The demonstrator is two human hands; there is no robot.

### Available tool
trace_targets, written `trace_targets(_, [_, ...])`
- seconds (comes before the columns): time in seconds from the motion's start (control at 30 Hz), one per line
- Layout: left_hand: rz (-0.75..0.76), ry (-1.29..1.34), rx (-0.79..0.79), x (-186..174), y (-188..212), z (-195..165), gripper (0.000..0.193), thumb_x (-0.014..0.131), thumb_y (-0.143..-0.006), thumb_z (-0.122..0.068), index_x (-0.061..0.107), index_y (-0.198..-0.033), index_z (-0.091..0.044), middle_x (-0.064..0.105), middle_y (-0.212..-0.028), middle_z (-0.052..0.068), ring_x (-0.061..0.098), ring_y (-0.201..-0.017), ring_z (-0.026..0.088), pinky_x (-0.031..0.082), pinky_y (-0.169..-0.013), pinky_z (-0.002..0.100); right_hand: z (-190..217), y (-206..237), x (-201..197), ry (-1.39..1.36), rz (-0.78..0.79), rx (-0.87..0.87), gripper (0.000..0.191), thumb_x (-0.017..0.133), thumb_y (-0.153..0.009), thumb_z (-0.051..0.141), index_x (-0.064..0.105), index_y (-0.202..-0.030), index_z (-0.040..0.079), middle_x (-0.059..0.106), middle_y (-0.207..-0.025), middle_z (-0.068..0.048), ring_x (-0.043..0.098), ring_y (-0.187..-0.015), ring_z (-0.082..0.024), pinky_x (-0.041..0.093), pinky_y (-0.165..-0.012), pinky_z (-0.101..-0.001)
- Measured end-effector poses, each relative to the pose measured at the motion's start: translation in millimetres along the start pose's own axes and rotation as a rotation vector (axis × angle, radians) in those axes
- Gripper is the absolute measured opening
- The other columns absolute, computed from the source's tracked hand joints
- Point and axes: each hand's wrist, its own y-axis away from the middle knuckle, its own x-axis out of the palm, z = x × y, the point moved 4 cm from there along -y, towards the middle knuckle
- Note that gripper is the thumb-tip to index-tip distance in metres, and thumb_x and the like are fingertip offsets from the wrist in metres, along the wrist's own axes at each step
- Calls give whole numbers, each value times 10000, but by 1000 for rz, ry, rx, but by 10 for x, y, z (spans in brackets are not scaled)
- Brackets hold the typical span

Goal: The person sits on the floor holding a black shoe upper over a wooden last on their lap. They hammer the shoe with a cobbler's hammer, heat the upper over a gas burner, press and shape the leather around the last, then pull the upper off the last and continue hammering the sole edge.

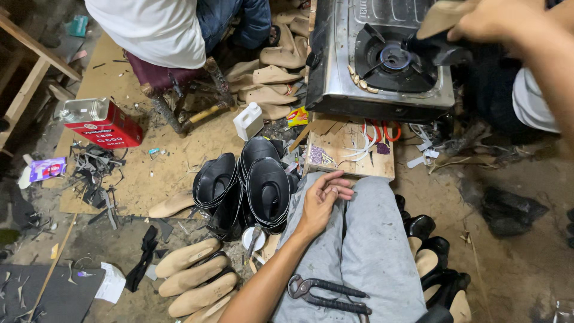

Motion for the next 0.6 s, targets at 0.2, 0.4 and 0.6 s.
trace_targets(0.2, [-6,-7,-1,-25,-13,10,394,425,-1032,51,476,-1422,82,655,-1217,189,700,-1027,234,578,-944,355,-334,-37,-4,-1098,272,147,659,567,-1014,458,477,-1520,45,613,-1375,-331,630,-1155,-559,574,-910,-555])
trace_targets(0.4, [14,-18,16,-21,-12,42,387,437,-1046,35,482,-1428,72,654,-1216,189,696,-1028,225,577,-947,350,-399,-120,500,-1943,407,259,638,562,-1023,355,526,-1512,-54,607,-1400,-341,648,-1146,-628,612,-874,-525])
trace_targets(0.6, [-4,-30,-8,-11,-33,133,375,434,-1045,35,490,-1414,69,659,-1216,179,699,-1027,220,578,-946,347,-417,-108,531,-1001,-173,-164,469,644,-994,361,670,-1305,10,729,-1285,-177,714,-1190,-341,553,-1012,-513])
